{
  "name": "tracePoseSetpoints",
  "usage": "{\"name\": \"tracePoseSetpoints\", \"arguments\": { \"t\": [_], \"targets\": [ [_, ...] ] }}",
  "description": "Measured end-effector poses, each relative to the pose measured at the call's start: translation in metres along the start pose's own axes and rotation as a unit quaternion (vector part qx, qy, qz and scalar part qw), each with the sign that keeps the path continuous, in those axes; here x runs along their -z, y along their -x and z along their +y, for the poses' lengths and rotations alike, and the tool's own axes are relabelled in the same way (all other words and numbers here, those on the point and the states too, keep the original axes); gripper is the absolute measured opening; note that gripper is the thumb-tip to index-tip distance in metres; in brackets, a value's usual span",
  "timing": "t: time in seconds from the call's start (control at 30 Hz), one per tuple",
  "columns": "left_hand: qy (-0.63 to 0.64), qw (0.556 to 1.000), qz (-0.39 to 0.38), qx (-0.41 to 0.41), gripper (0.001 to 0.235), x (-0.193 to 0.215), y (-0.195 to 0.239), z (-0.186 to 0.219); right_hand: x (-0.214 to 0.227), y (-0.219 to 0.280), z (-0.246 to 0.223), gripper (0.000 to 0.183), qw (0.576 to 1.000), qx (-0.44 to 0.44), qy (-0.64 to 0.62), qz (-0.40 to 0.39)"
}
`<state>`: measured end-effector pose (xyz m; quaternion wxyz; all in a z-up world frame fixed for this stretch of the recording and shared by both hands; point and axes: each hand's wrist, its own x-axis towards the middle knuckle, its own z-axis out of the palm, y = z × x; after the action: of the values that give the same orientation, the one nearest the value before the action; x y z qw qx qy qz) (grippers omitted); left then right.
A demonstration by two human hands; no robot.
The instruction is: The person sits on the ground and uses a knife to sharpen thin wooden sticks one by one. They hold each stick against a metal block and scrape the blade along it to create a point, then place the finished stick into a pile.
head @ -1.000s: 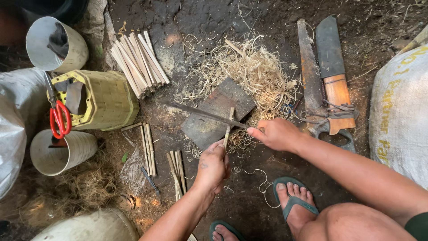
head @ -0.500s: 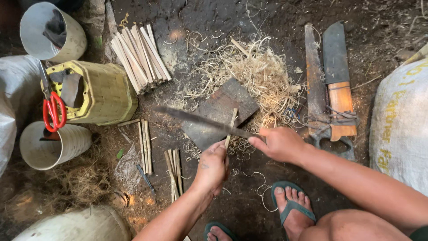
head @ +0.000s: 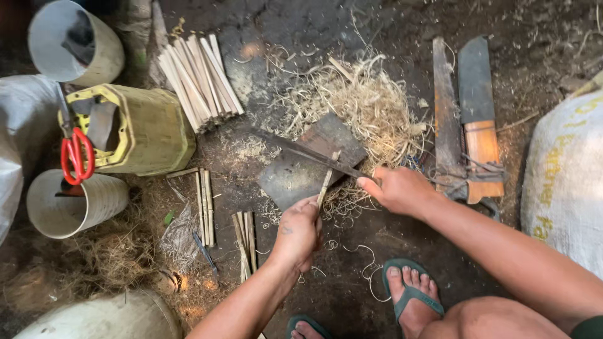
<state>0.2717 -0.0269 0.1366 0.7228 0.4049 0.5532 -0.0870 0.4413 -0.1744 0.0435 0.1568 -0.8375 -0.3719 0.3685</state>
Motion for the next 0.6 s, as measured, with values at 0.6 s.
{"name": "tracePoseSetpoints", "arguments": {
  "t": [0.6],
  "targets": [
    [-0.011,1.0,0.002,0.007,0.036,0.004,-0.009,-0.011,0.0,-0.008,0.015,0.066,0.995,-0.085,0.015,-0.056]
  ]
}}
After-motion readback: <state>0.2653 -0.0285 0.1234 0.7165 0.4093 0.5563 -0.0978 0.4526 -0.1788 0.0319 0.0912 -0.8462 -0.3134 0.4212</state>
